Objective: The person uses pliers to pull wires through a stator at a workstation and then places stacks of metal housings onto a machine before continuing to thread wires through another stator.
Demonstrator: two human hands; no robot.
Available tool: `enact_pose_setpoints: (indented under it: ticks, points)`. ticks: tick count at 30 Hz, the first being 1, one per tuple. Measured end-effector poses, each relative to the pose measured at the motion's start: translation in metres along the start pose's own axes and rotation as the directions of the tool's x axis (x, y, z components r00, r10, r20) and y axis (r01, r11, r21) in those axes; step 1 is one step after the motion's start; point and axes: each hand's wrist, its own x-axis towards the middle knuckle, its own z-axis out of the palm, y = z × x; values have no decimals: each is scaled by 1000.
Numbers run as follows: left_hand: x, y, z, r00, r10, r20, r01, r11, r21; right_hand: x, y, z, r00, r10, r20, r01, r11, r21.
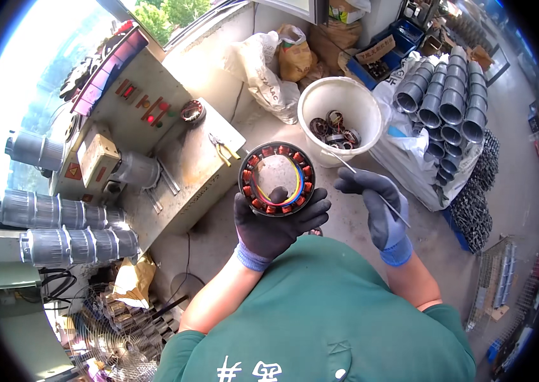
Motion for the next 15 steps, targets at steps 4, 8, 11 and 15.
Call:
enact_pose_setpoints:
  ticks: [4,8,11,15]
  points:
    - [2,-11,-16,978,-31,208,36,999,-22,7,20,12,995,-82,48,78,994,77]
    - [-8,-17,0,996,-42,81,30,990,137,9,29,16,997,-53,52,46,990,133]
    - [-15,-20,-2,994,-24,110,9,990,138,5,33,23,998,-48,40,37,969,242]
    - [-17,-27,5,996,-37,82,20,978,208,3,32,19,1000,-1,10,-1,985,173]
